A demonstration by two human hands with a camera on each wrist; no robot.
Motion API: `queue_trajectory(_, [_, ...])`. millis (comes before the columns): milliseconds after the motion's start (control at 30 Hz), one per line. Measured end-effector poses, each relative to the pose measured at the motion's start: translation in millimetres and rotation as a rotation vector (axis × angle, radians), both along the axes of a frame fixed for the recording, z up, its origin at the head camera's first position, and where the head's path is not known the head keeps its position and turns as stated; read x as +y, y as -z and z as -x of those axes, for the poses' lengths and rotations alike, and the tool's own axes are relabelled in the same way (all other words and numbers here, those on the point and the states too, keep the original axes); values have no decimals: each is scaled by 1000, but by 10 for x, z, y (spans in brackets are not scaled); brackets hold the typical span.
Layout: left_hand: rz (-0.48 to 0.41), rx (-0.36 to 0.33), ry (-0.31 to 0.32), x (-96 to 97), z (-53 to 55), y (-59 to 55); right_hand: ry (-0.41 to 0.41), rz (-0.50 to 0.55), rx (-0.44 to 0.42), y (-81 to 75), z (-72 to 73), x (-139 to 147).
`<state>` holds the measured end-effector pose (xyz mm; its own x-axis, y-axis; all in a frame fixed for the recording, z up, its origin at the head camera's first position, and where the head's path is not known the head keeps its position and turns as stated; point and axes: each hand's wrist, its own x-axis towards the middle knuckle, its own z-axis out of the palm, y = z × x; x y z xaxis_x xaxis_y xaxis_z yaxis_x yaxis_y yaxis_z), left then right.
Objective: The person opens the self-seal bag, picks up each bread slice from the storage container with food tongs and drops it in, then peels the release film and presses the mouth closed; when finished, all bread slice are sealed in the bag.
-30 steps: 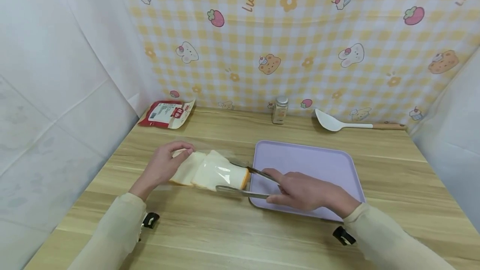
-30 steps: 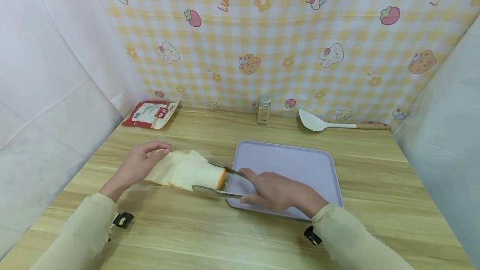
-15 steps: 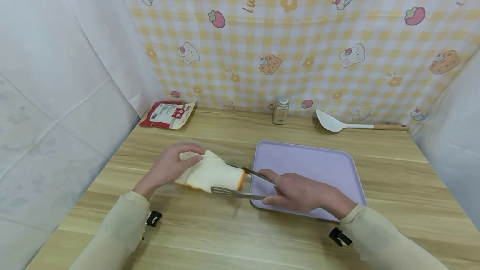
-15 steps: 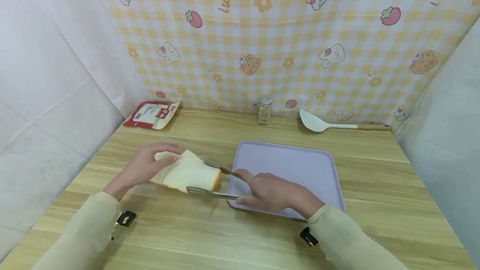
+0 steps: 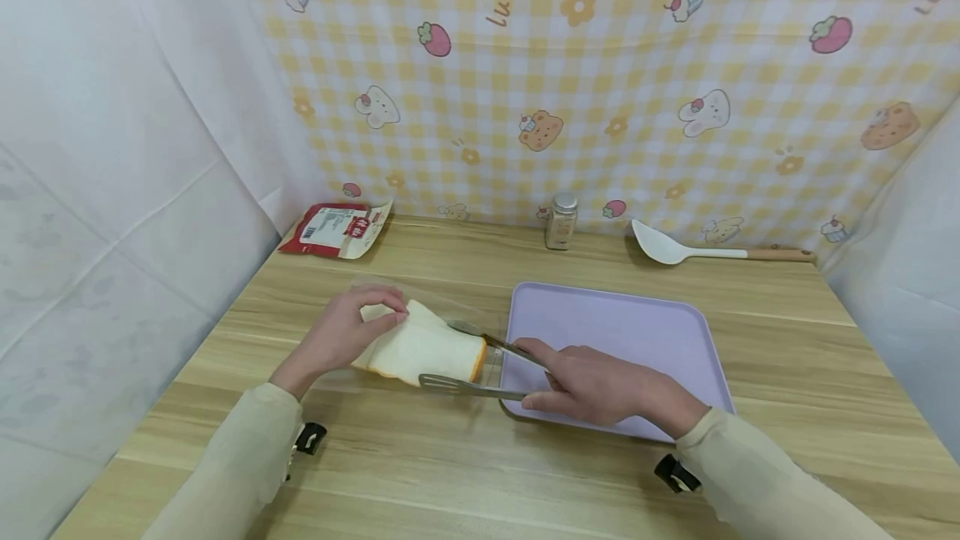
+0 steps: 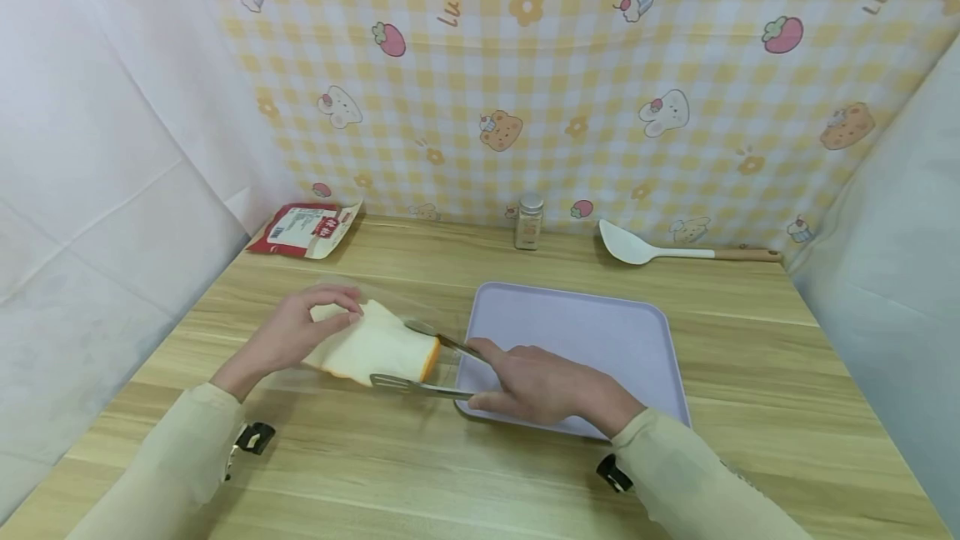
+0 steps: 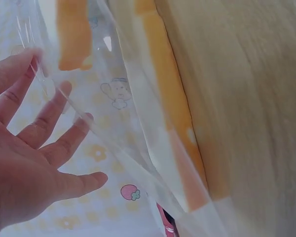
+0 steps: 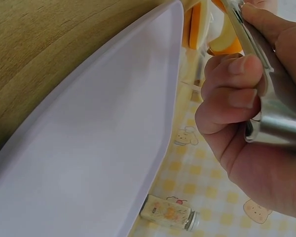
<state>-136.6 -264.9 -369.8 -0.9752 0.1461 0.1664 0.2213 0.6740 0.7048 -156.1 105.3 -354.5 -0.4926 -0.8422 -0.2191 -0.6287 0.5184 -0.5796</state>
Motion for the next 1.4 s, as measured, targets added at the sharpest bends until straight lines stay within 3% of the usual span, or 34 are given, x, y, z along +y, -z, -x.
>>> queue_trajectory(767, [-19,6,-20,7,-11,-40,-20,-29,33,56,135,-296])
queue_trajectory(1200, [-35,-44,-44,8,-27,-57,-51,-35,57,71,182,-587])
queue_trajectory(1400, [-51,-49,-45,1,-31,-69,-47,-91,72,36,224,-713])
